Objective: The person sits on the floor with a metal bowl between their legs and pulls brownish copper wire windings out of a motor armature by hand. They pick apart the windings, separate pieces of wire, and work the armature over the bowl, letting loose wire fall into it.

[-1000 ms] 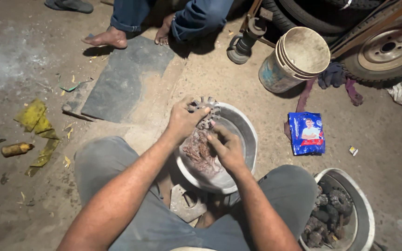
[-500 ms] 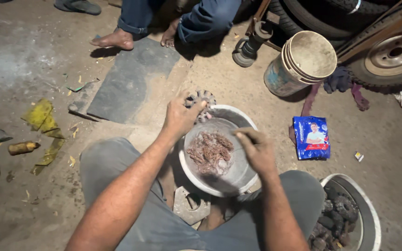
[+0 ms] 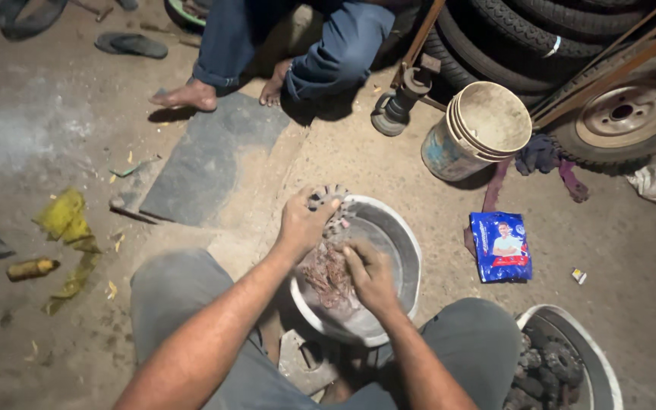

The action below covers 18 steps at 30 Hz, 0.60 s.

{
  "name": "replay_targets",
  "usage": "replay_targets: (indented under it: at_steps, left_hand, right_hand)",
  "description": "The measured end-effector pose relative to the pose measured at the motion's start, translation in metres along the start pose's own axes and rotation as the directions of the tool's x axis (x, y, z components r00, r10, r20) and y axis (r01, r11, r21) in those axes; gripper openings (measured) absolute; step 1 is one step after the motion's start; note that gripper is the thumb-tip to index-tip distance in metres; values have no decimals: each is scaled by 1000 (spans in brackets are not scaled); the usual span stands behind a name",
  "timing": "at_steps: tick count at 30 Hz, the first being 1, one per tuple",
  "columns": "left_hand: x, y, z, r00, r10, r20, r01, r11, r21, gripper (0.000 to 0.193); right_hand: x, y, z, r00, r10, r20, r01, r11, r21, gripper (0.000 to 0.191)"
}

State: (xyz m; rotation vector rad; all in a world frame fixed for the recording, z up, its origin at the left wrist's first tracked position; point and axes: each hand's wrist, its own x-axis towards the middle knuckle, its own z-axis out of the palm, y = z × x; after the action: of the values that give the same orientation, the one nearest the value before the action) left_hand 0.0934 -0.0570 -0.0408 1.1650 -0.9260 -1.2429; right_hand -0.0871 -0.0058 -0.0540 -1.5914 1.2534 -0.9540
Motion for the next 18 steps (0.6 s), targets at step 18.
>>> replay_targets:
  at_steps: [18]
  left_hand:
    - [-8, 3, -1, 998, 17, 57, -22, 996, 87, 27]
  right_hand:
    - [18, -1, -80, 995, -50, -84, 17, 933, -358, 25]
